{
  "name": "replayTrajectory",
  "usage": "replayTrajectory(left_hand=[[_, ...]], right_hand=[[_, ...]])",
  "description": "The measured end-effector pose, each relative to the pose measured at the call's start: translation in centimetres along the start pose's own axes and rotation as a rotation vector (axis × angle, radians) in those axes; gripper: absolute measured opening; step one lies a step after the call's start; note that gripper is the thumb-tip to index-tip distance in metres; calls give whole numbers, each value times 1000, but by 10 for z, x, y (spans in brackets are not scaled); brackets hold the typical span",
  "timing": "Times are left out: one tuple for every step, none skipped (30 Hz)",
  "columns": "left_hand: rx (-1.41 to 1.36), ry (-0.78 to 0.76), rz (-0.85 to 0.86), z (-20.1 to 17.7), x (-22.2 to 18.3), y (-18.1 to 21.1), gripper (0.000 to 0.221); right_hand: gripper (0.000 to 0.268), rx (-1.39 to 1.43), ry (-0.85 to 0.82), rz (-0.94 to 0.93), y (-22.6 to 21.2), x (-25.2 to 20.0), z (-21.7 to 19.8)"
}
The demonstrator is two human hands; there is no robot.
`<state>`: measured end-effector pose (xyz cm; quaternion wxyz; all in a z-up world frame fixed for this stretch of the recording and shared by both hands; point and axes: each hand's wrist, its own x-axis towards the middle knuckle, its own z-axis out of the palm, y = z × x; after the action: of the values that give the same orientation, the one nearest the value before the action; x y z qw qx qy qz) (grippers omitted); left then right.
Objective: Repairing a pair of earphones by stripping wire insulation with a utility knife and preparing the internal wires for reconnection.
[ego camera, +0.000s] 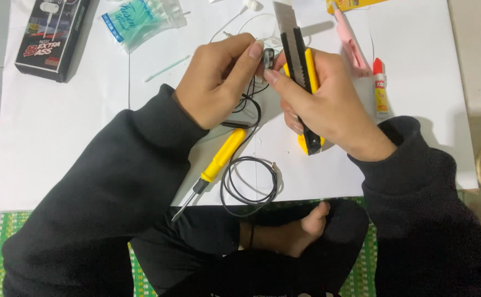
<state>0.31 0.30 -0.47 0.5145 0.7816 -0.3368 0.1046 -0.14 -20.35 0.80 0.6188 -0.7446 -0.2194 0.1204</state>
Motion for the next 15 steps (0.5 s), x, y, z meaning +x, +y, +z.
replayTrajectory(left_hand=[[91, 79, 56, 1, 0, -1, 29], [181, 154, 114, 3, -1, -2, 23], [177, 152, 115, 2, 0, -4, 23], [247, 236, 157, 0, 0, -5, 20], [318, 320, 200, -1, 0, -6, 18], [316, 321, 200, -4, -1, -2, 18], [314, 364, 221, -6, -2, 2, 17], [313, 405, 243, -9, -2, 7, 17], [313, 406, 245, -10, -1, 5, 17], [341, 426, 286, -12, -1, 2, 15], [368, 446, 328, -14, -1, 0, 12], [370, 450, 331, -19, -2, -2, 12], [553, 440, 417, -24, -2, -4, 5], [738, 427, 503, -30, -3, -6, 16], [742, 431, 507, -39, -3, -10, 16]], right_hand=[[9, -28, -16, -4, 0, 1, -1], [10, -54, -30, -6, 0, 2, -3], [10, -55, -26, -4, 1, 3, -4], [9, -49, -42, 55, 1, 4, -4], [9, -42, -58, 114, 1, 4, -4], [9, -44, -58, 115, 1, 5, -4], [8, -50, -59, 153, 1, 6, -4], [7, -55, -59, 190, 0, 6, -4], [7, -56, -58, 188, -2, 7, -3], [6, -96, -61, 216, -4, 9, -3], [4, -137, -65, 244, -7, 10, -2], [4, -140, -66, 240, -6, 10, -1], [6, -127, -51, 267, -6, 10, 0], [8, -115, -36, 292, -6, 10, 1], [8, -118, -37, 286, -8, 9, 1]])
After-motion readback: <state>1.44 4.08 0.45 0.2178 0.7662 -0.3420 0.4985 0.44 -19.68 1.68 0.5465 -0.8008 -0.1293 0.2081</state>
